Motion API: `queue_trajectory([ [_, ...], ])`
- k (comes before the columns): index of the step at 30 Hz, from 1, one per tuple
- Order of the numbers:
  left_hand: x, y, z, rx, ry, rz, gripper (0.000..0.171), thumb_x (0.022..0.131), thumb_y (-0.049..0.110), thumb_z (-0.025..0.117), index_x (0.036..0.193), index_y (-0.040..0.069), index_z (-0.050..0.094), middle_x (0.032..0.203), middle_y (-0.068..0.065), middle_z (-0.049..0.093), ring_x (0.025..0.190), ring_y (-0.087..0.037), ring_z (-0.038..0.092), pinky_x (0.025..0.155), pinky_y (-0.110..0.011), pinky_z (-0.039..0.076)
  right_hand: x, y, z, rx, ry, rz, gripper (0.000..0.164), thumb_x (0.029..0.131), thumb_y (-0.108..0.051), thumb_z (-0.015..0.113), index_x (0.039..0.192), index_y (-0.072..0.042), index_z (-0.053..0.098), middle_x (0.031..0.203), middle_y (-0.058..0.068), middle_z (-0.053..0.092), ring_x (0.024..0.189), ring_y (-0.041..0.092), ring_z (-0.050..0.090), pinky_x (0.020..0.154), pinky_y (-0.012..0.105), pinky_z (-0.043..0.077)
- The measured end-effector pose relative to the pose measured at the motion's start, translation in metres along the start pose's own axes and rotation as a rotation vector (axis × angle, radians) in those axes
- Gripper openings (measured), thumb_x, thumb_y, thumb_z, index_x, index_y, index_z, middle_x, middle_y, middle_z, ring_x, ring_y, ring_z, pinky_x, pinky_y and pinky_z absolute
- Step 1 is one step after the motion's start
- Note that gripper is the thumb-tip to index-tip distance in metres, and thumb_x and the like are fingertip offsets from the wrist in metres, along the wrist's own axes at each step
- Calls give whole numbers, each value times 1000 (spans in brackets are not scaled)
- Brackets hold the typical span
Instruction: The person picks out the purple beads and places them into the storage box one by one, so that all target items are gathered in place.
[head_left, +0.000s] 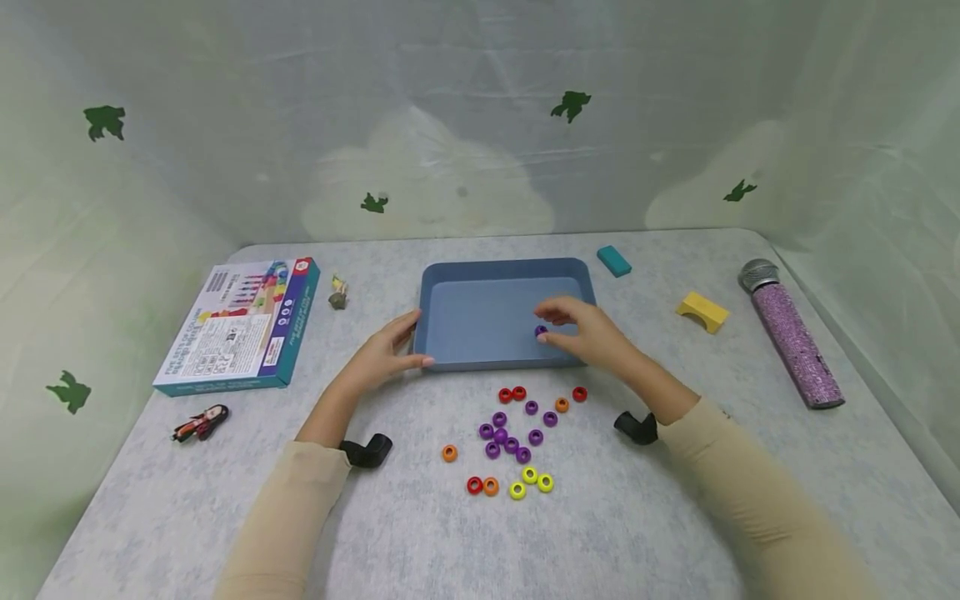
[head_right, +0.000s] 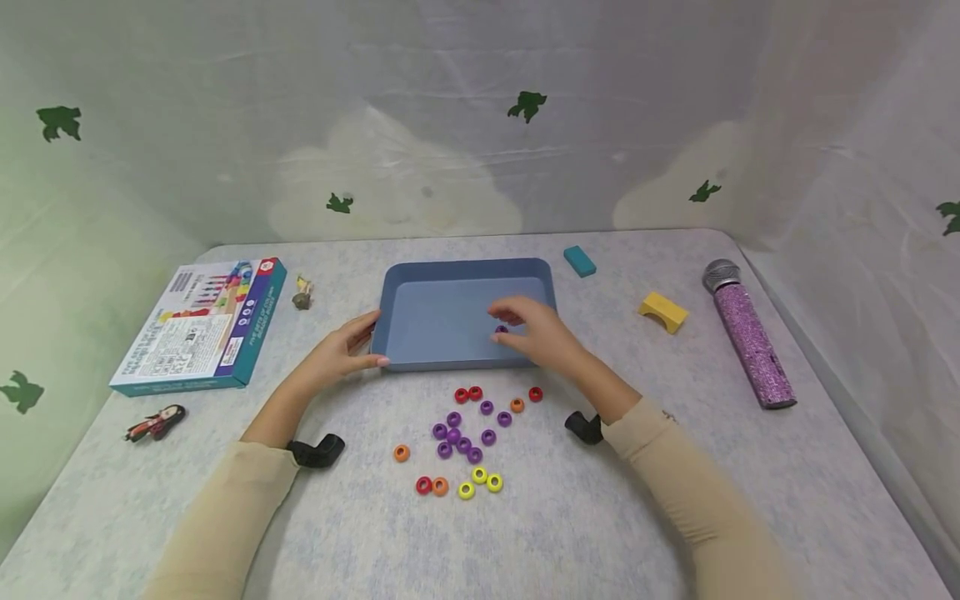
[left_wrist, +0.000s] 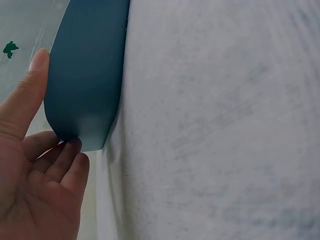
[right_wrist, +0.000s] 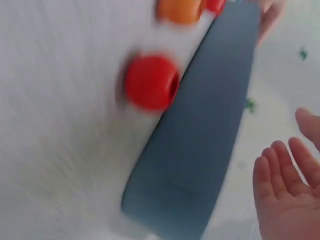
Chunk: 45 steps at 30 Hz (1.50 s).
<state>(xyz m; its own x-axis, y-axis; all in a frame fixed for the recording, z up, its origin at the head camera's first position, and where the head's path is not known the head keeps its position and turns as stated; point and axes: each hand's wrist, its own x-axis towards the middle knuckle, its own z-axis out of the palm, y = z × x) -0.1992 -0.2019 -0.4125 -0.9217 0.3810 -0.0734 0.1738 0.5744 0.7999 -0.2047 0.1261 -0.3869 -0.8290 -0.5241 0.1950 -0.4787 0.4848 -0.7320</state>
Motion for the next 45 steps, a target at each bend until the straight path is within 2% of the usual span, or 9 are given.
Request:
queue_trajectory([
  [3,0,0,0,1,2,3,89,65,43,63,134,14,15,136,-5,14,120,-19,20,97,-31,23,-18,-10,5,46,-18,-95,39,75,-25,60,109,-8,51,104,8,52,95,18,48,81,33,41],
  [6,0,0,-1,-5,1,3,89,65,43,63,134,15,15,136,-5,14,120,-19,20,97,-31,23,-32,-12,15,91,-83,-136,37,75,-18,61,108,-5,52,103,10,52,93,21,49,79,35,43],
  [13,0,-1,0,-18,-2,-6,89,65,42,64,134,15,15,136,-4,14,121,-17,19,98,-29,22,-41,-5,35,101,-266,-35,26,76,-15,60,101,-11,57,97,-1,55,88,13,50,74,26,45],
  [21,-2,5,0,-26,-3,1,86,67,38,64,134,13,15,136,-6,14,121,-18,19,98,-30,22,-37,2,44,-30,-359,-79,16,77,-15,59,93,-17,62,92,-10,55,76,2,49,63,18,45],
  [27,1,-4,1,-23,4,1,89,64,44,64,134,15,15,136,-3,14,120,-16,19,97,-29,23,-34,-5,37,-6,-313,-46,16,78,-17,58,94,-16,62,91,-11,55,76,3,49,61,19,45],
  [32,2,-4,1,-23,-2,5,88,65,43,63,134,15,15,136,-3,14,121,-17,19,98,-30,22,-22,-7,17,53,-147,-21,22,78,-20,57,98,-10,60,89,-8,55,78,6,51,63,24,47],
  [37,1,-2,1,-21,-5,8,88,66,41,63,134,14,14,136,-4,13,121,-17,18,98,-30,22,-1,7,0,58,0,42,26,78,-22,57,99,-7,59,91,-3,57,80,8,52,69,27,46],
  [40,0,-2,1,-31,-3,12,87,67,38,63,134,13,15,136,-5,13,121,-18,18,98,-31,21,13,19,-4,11,26,112,26,78,-21,56,100,-7,59,92,-1,57,82,10,52,71,26,46],
  [45,0,-1,0,-33,-3,6,85,67,38,63,134,14,15,136,-5,13,121,-18,18,98,-31,21,29,34,-1,-48,4,206,24,80,-17,55,100,-6,59,93,1,58,84,13,52,73,28,45],
])
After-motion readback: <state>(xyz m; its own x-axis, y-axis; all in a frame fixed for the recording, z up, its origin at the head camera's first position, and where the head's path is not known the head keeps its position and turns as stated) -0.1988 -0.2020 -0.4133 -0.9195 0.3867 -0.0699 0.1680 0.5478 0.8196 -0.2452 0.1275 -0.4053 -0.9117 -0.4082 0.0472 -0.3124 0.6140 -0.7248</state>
